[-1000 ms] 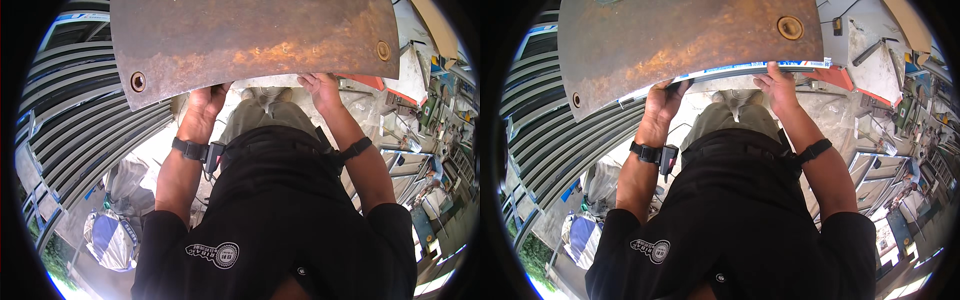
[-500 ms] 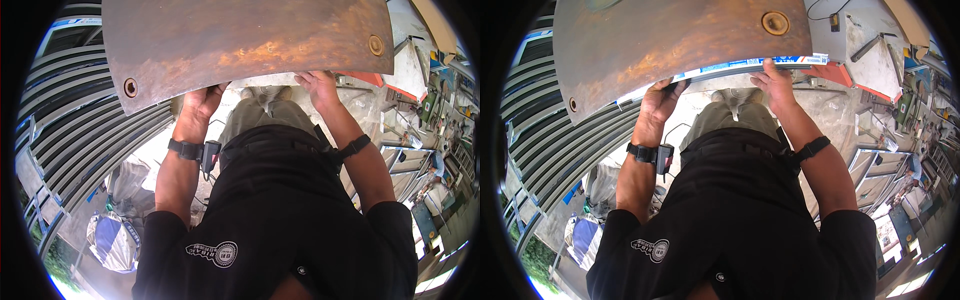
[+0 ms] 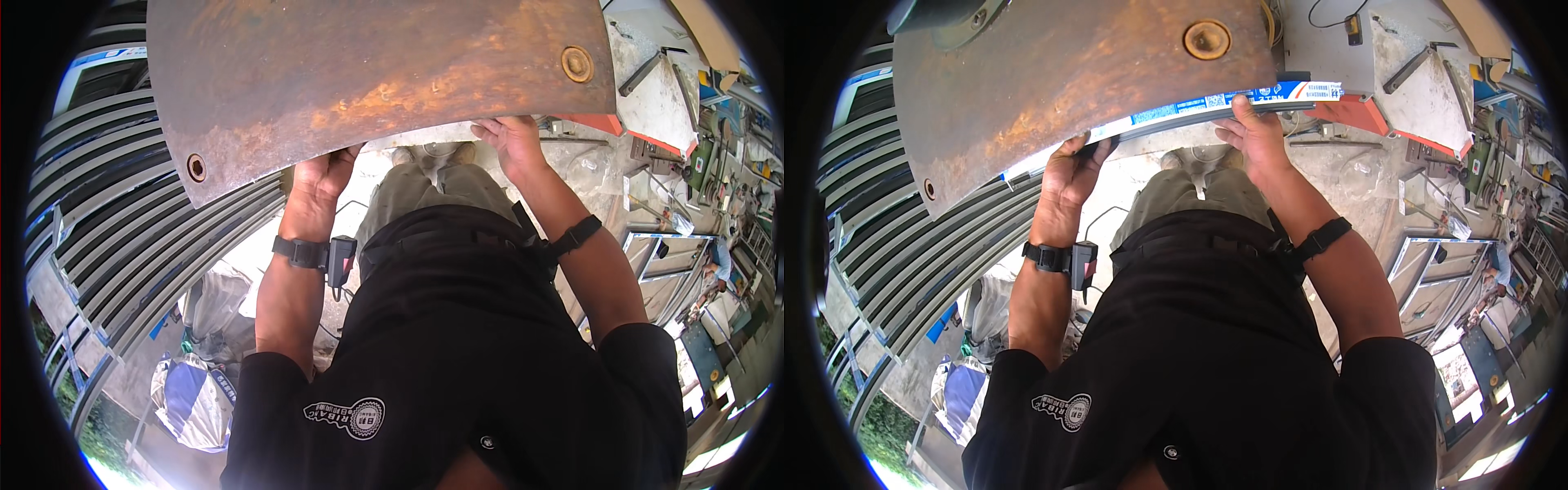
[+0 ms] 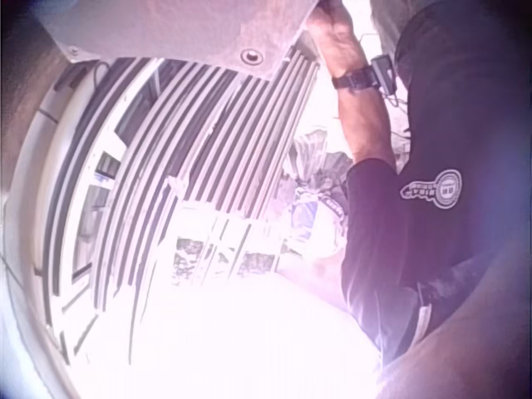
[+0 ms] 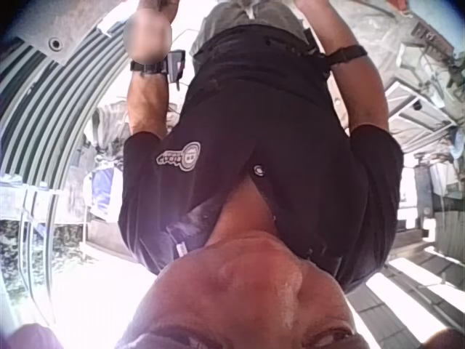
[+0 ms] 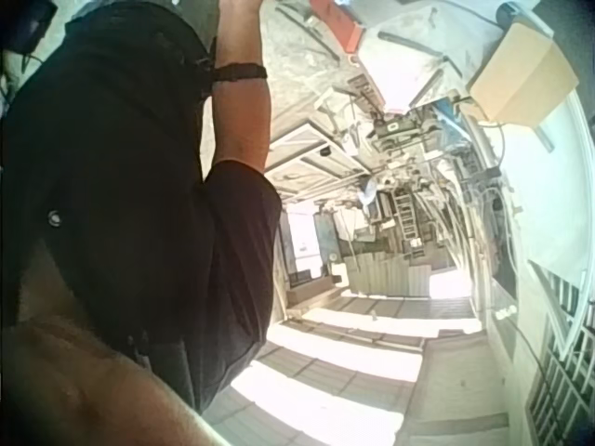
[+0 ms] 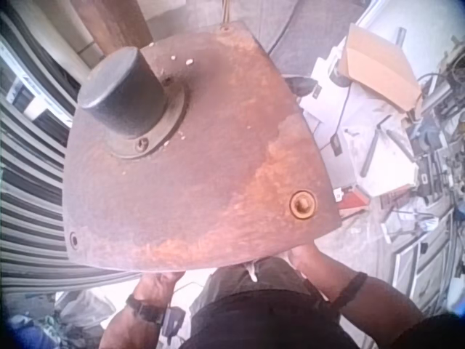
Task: Cutting metal trim with snips and assembling metal window or door frames on the workshop floor.
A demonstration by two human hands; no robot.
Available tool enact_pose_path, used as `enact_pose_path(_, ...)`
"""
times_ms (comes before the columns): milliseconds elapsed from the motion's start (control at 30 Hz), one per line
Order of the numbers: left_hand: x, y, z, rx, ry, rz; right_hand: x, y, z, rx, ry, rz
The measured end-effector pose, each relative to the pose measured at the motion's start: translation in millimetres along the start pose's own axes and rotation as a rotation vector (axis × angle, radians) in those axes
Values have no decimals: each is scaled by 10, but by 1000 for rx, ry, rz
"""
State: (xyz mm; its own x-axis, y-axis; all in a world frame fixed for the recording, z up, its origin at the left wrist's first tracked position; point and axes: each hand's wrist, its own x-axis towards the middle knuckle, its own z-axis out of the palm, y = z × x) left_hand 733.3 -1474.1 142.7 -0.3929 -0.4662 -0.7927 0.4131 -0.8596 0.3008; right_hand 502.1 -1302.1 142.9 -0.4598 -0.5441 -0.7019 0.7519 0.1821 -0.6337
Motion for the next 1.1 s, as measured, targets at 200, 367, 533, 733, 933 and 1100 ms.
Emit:
enact_pose_path(200,-19,12,69,46,-5,-6,-23,-21,7,-6,-6,-5)
enact_pose_path(367,-47,11,102,44,9,-3,7,46,-25,-2,-22,-15)
enact_pose_path(533,-61,20,133,41,29,-3,24,29,-15,11,-17,9)
enact_pose_path(733,-78,6,168,50,25,-8,-7,-2,5,18,15,4)
enact_pose_path(933,-82,2,182,25,16,-3,2,12,2,2,10,0)
enact_pose_path(1100,-61,8,157,14,22,-18,-6,2,-8,4,-8,-2)
